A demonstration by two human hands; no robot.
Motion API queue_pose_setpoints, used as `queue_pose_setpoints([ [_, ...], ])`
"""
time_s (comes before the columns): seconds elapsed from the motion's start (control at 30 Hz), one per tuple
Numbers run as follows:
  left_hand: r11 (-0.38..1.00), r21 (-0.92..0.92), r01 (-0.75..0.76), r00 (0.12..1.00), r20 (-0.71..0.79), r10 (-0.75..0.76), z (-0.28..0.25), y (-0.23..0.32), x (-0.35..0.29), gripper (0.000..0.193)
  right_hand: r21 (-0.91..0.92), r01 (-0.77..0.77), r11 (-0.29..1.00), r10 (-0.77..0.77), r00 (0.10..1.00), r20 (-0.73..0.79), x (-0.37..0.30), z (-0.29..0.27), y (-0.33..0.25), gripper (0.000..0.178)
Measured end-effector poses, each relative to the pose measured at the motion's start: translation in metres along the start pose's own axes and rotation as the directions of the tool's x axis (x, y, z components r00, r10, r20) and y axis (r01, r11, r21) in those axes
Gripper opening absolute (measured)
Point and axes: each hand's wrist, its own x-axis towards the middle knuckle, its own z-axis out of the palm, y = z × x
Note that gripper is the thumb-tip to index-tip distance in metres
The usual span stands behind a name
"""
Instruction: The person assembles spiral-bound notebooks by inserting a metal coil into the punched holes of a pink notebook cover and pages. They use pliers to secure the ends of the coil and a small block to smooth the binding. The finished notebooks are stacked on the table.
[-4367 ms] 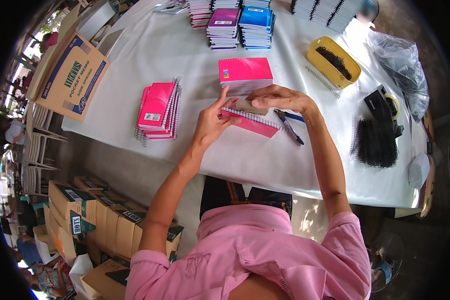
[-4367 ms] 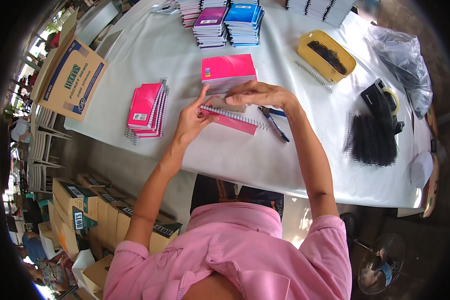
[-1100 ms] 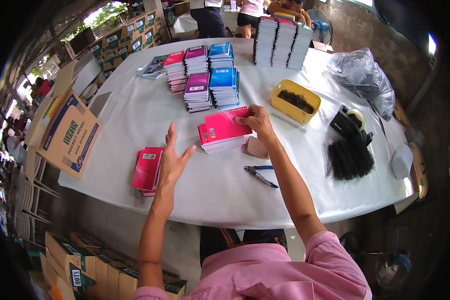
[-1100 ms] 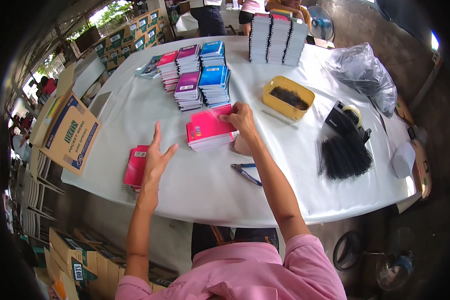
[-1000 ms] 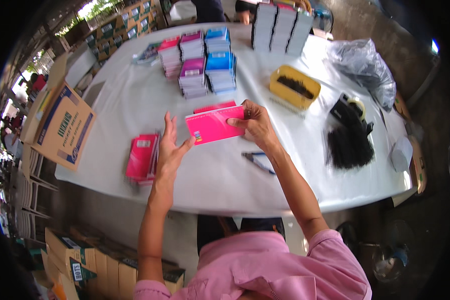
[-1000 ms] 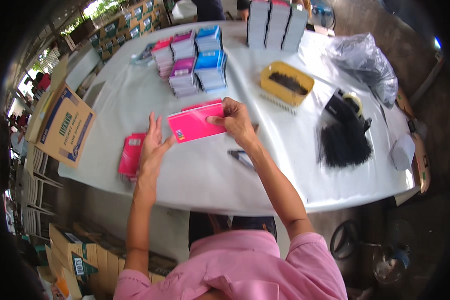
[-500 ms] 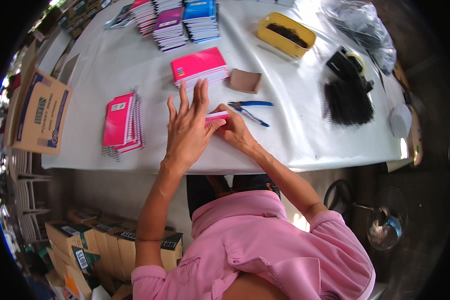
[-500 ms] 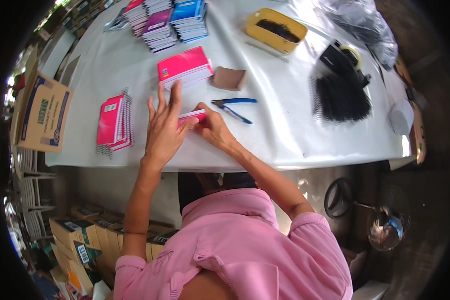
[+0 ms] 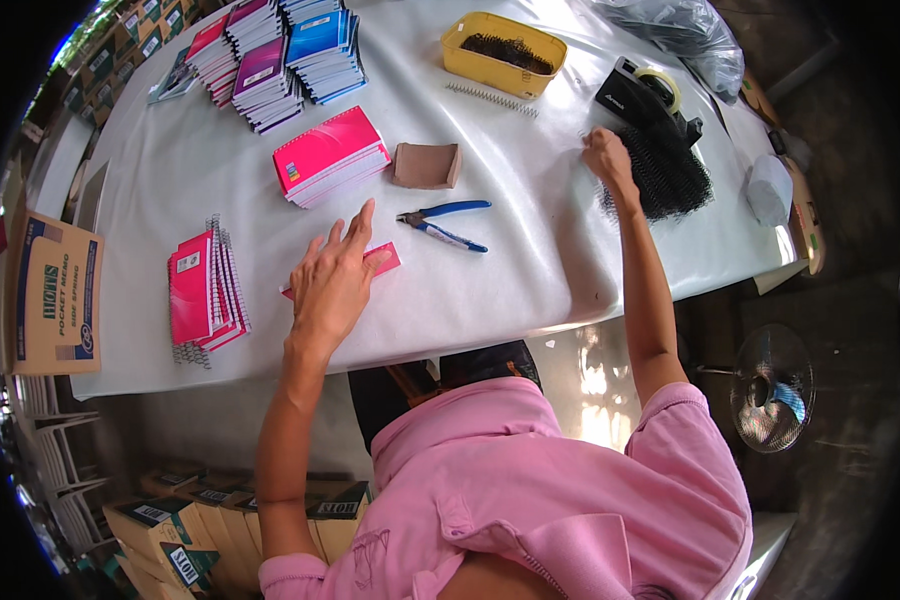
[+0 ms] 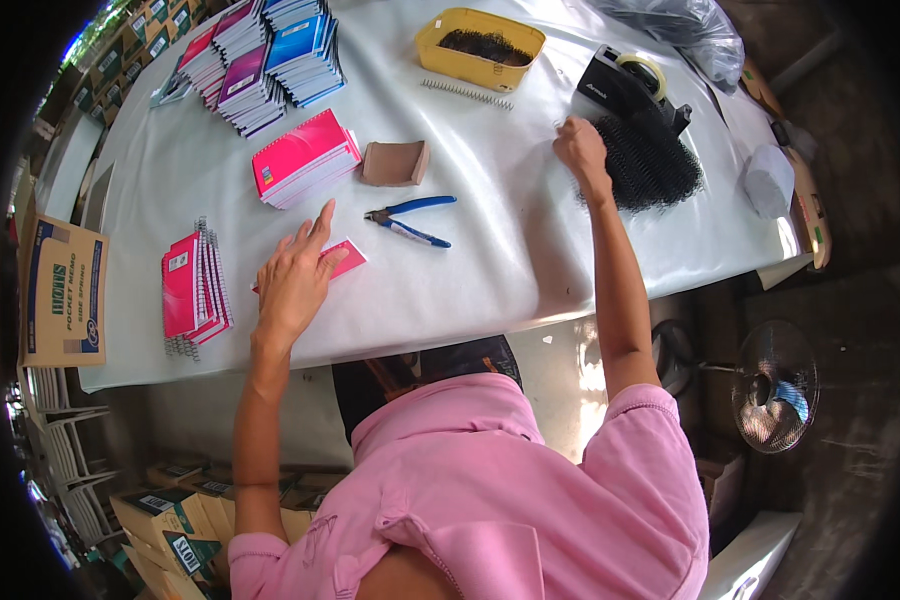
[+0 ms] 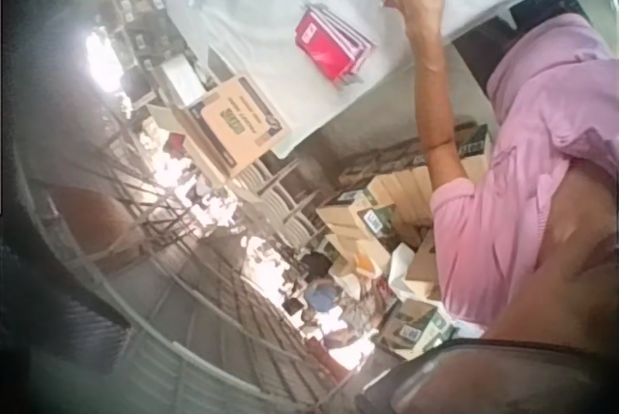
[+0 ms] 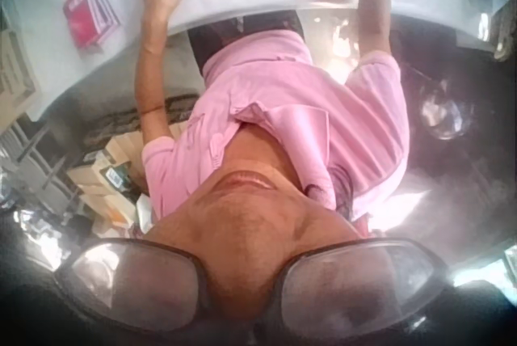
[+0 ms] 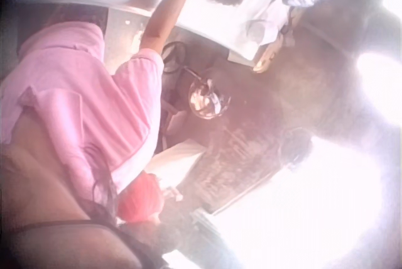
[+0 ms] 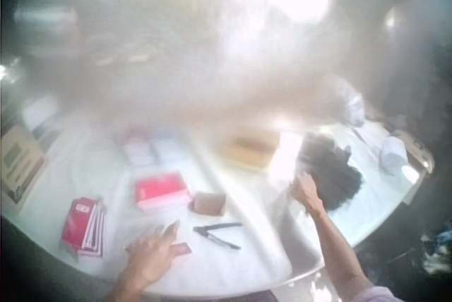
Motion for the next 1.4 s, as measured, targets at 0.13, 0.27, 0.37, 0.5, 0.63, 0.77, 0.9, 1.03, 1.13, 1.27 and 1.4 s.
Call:
queue_pose_setpoints([
  [0.13, 0.999, -0.04, -0.002, 1.0, -0.031, 0.0, 0.001, -0.002, 0.0, 0.057, 0.456, -0.334, 0.825, 0.134, 0.899, 0.417, 0.015, -0.026, -0.007, 0.016],
  [0.27, 1.0, -0.01, -0.007, 1.0, -0.015, 0.007, -0.001, 0.001, 0.001, 0.054, 0.645, 0.27, 0.715, -0.488, 0.853, 0.185, -0.019, -0.058, -0.088, 0.018],
  [0.37, 1.0, -0.003, -0.03, 0.999, -0.025, 0.03, 0.005, -0.009, -0.001, 0.055, 0.89, -0.1, 0.446, -0.659, 0.636, 0.401, -0.067, -0.078, -0.174, 0.028],
  [0.5, 1.0, -0.019, -0.021, 1.0, 0.008, 0.021, 0.003, -0.006, 0.0, 0.055, 0.914, -0.053, 0.402, -0.681, 0.649, 0.338, -0.092, -0.056, -0.207, 0.015],
  [0.63, 0.999, 0.008, -0.042, 0.999, 0.006, 0.042, 0.006, -0.009, 0.001, 0.055, 0.905, -0.109, 0.412, -0.719, 0.571, 0.396, -0.088, -0.05, -0.21, 0.011],
  [0.77, 0.998, 0.006, -0.057, 0.998, 0.024, 0.056, 0.006, -0.013, 0.002, 0.054, 0.899, -0.101, 0.426, -0.79, 0.442, 0.424, -0.079, -0.054, -0.21, 0.008],
  [0.9, 0.998, 0.012, -0.056, 0.998, 0.022, 0.056, 0.006, -0.013, 0.004, 0.054, 0.879, 0.368, 0.304, -0.869, 0.486, 0.097, -0.083, -0.05, -0.214, 0.012],
  [1.03, 0.998, 0.021, -0.052, 0.998, 0.022, 0.051, 0.006, -0.014, 0.004, 0.055, 0.82, 0.311, 0.481, -0.788, 0.564, 0.248, -0.089, -0.06, -0.218, 0.016],
  [1.13, 0.998, 0.023, -0.057, 0.998, 0.032, 0.056, 0.005, -0.013, 0.003, 0.056, 0.779, 0.367, 0.508, -0.777, 0.585, 0.231, -0.094, -0.064, -0.219, 0.012],
  [1.27, 0.995, 0.073, -0.063, 0.998, 0.033, 0.06, 0.004, -0.011, 0.003, 0.059, 0.681, 0.529, 0.506, -0.811, 0.561, 0.167, -0.097, -0.072, -0.225, 0.006],
  [1.4, 0.997, -0.07, -0.027, 0.989, 0.144, 0.037, -0.01, 0.002, 0.004, 0.058, 0.795, 0.236, 0.559, -0.815, 0.336, 0.473, -0.082, -0.072, -0.222, 0.014],
])
